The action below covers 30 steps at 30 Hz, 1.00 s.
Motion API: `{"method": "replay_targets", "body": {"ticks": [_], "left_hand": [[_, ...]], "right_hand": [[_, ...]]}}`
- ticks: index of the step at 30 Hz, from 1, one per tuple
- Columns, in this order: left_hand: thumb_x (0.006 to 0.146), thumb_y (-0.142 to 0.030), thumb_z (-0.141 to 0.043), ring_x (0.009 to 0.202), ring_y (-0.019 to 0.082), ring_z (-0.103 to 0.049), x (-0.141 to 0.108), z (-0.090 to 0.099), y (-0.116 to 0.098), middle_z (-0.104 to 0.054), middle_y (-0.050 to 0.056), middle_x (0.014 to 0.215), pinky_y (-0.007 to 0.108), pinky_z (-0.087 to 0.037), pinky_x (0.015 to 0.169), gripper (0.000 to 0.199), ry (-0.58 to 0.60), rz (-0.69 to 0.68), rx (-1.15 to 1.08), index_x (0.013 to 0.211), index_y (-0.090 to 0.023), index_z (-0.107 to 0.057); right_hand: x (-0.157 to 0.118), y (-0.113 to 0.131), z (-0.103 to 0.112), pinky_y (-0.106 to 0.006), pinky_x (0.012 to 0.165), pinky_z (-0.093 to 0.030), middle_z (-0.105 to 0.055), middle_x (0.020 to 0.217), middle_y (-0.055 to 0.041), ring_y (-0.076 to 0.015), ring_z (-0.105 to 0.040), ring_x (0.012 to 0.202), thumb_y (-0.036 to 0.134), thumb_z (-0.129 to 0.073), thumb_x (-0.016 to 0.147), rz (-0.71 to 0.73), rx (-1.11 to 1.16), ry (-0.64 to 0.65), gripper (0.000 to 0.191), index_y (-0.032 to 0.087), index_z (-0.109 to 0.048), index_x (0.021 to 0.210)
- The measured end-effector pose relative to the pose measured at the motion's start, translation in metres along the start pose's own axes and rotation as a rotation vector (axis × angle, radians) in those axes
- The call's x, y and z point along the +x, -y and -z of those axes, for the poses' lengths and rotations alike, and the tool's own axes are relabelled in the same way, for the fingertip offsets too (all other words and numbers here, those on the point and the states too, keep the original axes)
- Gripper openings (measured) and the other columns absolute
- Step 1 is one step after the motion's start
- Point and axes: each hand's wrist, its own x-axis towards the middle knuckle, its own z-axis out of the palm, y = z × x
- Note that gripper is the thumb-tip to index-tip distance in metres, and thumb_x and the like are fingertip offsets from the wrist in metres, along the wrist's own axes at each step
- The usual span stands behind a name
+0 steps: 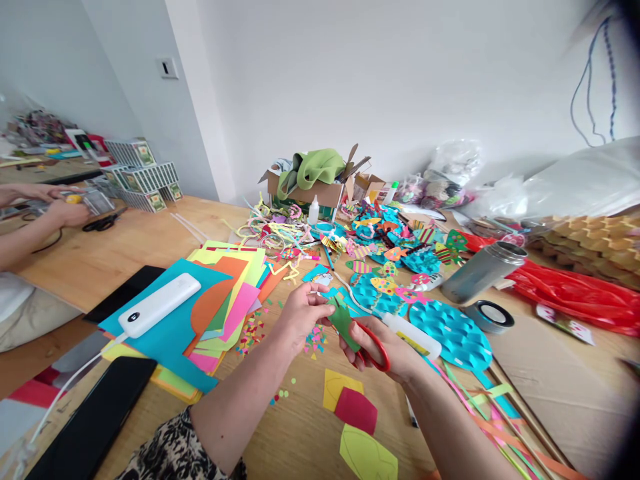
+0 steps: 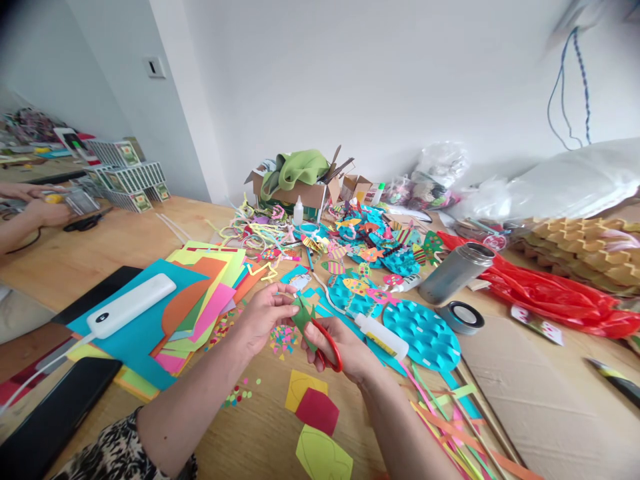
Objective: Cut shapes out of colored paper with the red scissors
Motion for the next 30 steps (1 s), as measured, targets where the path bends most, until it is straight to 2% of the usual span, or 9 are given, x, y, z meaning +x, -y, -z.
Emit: {"method": "replay_targets", "body": {"ticks": [10,21,30], "left_hand": [[0.057,-0.011,-0.075,0.061,0.014,-0.062,0.0003,-0.0004,0.0004,-0.063,-0.001,0.066,0.027,-0.051,0.058,0.036,-0.003,0.000,-0.004,0.089,-0.015,-0.059],[0.062,-0.008,-0.068,0.065,0.015,-0.064,0.0010,0.0012,0.0041,-0.063,-0.001,0.070,0.029,-0.053,0.062,0.034,0.051,0.000,0.011,0.094,-0.015,-0.057],[0.061,-0.007,-0.069,0.066,0.016,-0.064,0.0025,0.0025,0.0042,-0.063,0.000,0.072,0.030,-0.053,0.062,0.035,0.053,0.009,0.009,0.094,-0.015,-0.057]], "right_hand": [[-0.0004,0.0024,-0.0014,-0.020,0.040,-0.028,-0.057,0.054,0.0003,-0.0064,-0.047,0.038,0.085,-0.054,0.069,-0.019,-0.026,-0.028,0.069,0.016,-0.053,0.067],[-0.0015,0.0036,-0.0022,-0.018,0.038,-0.026,-0.058,0.055,-0.0006,-0.0063,-0.048,0.039,0.087,-0.055,0.066,-0.050,-0.032,-0.041,0.072,0.014,-0.055,0.067],[-0.0022,0.0085,-0.0039,-0.018,0.039,-0.027,-0.058,0.054,-0.0007,-0.0068,-0.049,0.039,0.089,-0.055,0.062,-0.079,-0.061,-0.056,0.074,0.015,-0.053,0.065]]}}
